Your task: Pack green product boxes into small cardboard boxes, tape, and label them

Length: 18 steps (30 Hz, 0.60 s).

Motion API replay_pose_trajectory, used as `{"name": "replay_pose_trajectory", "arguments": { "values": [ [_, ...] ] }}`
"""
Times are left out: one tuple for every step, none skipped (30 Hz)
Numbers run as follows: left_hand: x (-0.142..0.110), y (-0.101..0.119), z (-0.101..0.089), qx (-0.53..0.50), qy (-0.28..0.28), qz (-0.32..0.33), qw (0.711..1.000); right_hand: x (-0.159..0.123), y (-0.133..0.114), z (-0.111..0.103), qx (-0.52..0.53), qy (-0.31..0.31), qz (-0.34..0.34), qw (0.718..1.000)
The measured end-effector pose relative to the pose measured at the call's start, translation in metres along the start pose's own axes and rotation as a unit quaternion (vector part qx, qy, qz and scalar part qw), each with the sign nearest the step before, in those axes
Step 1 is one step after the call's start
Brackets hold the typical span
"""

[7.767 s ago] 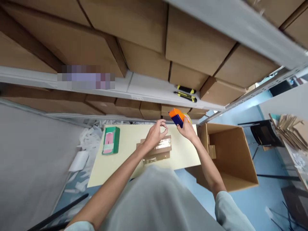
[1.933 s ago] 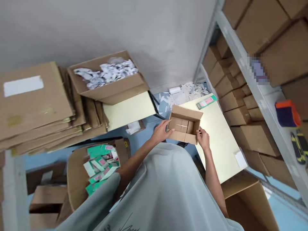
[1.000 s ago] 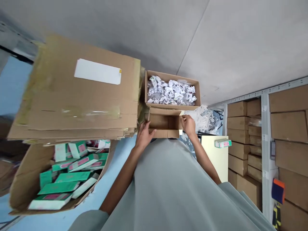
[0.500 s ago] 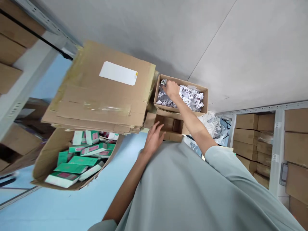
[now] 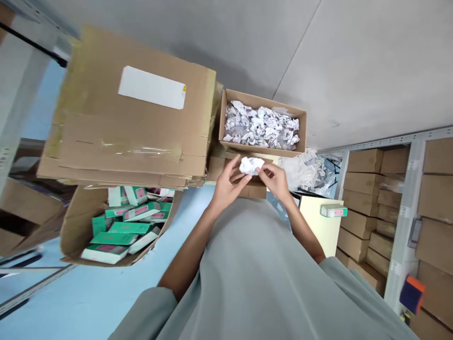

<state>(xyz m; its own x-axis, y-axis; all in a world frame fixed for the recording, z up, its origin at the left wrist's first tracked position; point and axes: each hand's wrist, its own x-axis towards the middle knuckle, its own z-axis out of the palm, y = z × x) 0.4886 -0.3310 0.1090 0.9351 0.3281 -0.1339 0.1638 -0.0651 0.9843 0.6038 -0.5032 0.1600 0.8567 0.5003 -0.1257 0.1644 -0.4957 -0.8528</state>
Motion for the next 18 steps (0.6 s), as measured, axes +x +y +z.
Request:
{"name": "replay_pose_trajectory", "arguments": {
  "values": [
    [0.002, -0.003, 0.003, -0.011, -0.022, -0.008, 1.000, -0.014, 0.004, 0.003, 0.005, -0.008, 0.012, 1.000],
    [0.003, -0.007, 0.007, -0.009, -0.042, -0.019, 0.999, -0.025, 0.009, 0.007, 0.004, -0.011, 0.024, 1.000],
    [0.004, -0.012, 0.010, 0.004, -0.061, -0.033, 0.998, -0.033, 0.014, 0.012, -0.002, -0.008, 0.035, 0.999],
    [0.004, -0.018, 0.012, 0.021, -0.079, -0.049, 0.995, -0.037, 0.021, 0.016, -0.013, -0.005, 0.049, 0.999],
    [0.005, -0.025, 0.015, 0.039, -0.095, -0.067, 0.992, -0.038, 0.028, 0.020, -0.030, -0.003, 0.068, 0.997],
    [0.006, -0.032, 0.016, 0.057, -0.107, -0.084, 0.989, -0.037, 0.035, 0.023, -0.052, -0.007, 0.090, 0.995],
    [0.007, -0.040, 0.017, 0.077, -0.113, -0.099, 0.986, -0.035, 0.041, 0.025, -0.080, -0.016, 0.115, 0.990],
    [0.009, -0.047, 0.017, 0.099, -0.113, -0.110, 0.983, -0.032, 0.046, 0.027, -0.112, -0.028, 0.141, 0.983],
    [0.010, -0.053, 0.015, 0.122, -0.106, -0.115, 0.980, -0.028, 0.049, 0.027, -0.148, -0.036, 0.166, 0.974],
    [0.010, -0.058, 0.013, 0.144, -0.096, -0.113, 0.978, -0.024, 0.050, 0.026, -0.184, -0.043, 0.187, 0.964],
    [0.011, -0.063, 0.010, 0.162, -0.086, -0.107, 0.977, -0.020, 0.048, 0.024, -0.216, -0.045, 0.201, 0.954],
    [0.010, -0.065, 0.005, 0.173, -0.077, -0.101, 0.977, -0.016, 0.043, 0.021, -0.243, -0.044, 0.204, 0.947],
    [0.010, -0.067, 0.001, 0.177, -0.071, -0.095, 0.977, -0.011, 0.035, 0.019, -0.262, -0.041, 0.197, 0.944],
    [0.009, -0.067, -0.004, 0.176, -0.064, -0.092, 0.978, -0.005, 0.025, 0.016, -0.273, -0.037, 0.180, 0.944],
    [0.008, -0.066, -0.008, 0.172, -0.057, -0.090, 0.979, 0.004, 0.013, 0.013, -0.279, -0.034, 0.153, 0.948],
    [0.006, -0.064, -0.012, 0.169, -0.050, -0.087, 0.981, 0.015, 0.000, 0.011, -0.281, -0.032, 0.121, 0.952],
    [0.005, -0.061, -0.015, 0.165, -0.043, -0.084, 0.982, 0.030, -0.013, 0.010, -0.284, -0.028, 0.088, 0.954],
    [0.004, -0.057, -0.016, 0.161, -0.036, -0.079, 0.983, 0.047, -0.026, 0.010, -0.288, -0.028, 0.055, 0.956]
  ]
}}
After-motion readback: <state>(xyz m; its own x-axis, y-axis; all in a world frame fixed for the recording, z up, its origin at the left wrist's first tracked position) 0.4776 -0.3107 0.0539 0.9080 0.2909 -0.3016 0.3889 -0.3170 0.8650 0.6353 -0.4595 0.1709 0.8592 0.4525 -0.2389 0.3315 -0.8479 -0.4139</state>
